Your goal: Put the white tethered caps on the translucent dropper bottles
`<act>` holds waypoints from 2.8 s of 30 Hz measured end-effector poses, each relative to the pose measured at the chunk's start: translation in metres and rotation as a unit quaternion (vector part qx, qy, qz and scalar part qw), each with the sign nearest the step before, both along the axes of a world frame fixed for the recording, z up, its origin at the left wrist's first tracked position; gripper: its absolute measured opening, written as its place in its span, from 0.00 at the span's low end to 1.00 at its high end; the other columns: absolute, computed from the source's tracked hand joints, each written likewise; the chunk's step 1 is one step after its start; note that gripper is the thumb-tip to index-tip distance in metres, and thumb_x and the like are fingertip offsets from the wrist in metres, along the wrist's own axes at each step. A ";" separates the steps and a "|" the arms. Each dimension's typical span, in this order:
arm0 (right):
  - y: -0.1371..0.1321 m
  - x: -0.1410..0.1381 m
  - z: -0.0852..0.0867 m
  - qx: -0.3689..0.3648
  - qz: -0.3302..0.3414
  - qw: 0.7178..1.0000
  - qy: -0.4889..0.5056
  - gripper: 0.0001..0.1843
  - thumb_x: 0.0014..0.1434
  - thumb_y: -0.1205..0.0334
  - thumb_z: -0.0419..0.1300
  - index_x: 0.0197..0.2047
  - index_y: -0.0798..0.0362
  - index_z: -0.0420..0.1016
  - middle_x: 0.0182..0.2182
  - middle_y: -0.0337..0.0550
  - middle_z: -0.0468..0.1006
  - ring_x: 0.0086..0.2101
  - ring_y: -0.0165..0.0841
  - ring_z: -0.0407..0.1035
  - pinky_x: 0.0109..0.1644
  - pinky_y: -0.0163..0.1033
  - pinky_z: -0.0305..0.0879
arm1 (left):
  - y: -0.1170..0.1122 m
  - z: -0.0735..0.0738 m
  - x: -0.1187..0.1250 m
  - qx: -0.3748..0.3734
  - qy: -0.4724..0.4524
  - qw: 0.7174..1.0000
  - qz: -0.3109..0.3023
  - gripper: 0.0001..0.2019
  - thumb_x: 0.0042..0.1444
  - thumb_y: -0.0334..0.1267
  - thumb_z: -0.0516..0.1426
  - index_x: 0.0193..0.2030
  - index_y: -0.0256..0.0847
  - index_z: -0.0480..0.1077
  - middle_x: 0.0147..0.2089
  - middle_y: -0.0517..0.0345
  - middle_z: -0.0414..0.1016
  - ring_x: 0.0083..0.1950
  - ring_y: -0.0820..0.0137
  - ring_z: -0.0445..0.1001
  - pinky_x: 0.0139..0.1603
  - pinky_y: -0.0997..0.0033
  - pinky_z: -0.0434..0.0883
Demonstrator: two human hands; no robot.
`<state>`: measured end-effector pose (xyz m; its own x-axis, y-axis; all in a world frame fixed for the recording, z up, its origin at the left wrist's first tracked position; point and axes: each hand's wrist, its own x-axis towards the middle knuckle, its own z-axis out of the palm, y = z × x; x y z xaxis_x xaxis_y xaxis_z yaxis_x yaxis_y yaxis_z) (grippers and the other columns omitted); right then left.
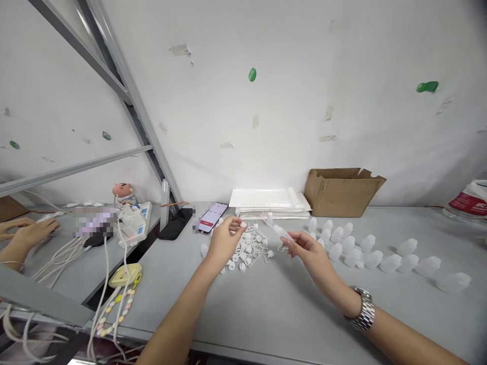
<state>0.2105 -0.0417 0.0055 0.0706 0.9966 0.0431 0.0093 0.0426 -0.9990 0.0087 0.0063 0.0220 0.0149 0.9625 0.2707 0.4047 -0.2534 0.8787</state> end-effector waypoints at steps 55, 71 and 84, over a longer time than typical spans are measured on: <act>-0.007 0.006 -0.012 0.411 -0.003 0.838 -0.358 0.12 0.60 0.69 0.50 0.48 0.51 0.63 0.34 0.47 0.72 0.34 0.35 0.68 0.36 0.42 0.68 | -0.026 0.008 0.021 -0.105 -0.004 0.948 -0.300 0.18 0.59 0.47 0.45 0.28 0.37 0.65 0.26 0.59 0.69 0.28 0.74 0.68 0.32 0.73 0.65; -0.005 0.003 0.006 0.085 0.083 0.965 -0.234 0.21 0.61 0.48 0.44 0.27 0.53 0.65 0.15 0.32 0.61 0.19 0.28 0.60 0.26 0.35 0.60 | -0.023 -0.010 0.017 0.091 0.177 0.953 -0.228 0.10 0.55 0.30 0.48 0.36 0.40 0.70 0.27 0.59 0.74 0.31 0.71 0.72 0.37 0.72 0.66; 0.002 0.007 0.002 -0.007 0.131 0.984 -0.116 0.22 0.56 0.40 0.46 0.26 0.52 0.58 0.12 0.30 0.64 0.13 0.25 0.59 0.18 0.32 0.56 | -0.020 -0.020 0.021 0.128 0.215 0.944 -0.217 0.13 0.55 0.29 0.45 0.35 0.43 0.71 0.26 0.58 0.75 0.29 0.69 0.71 0.35 0.71 0.65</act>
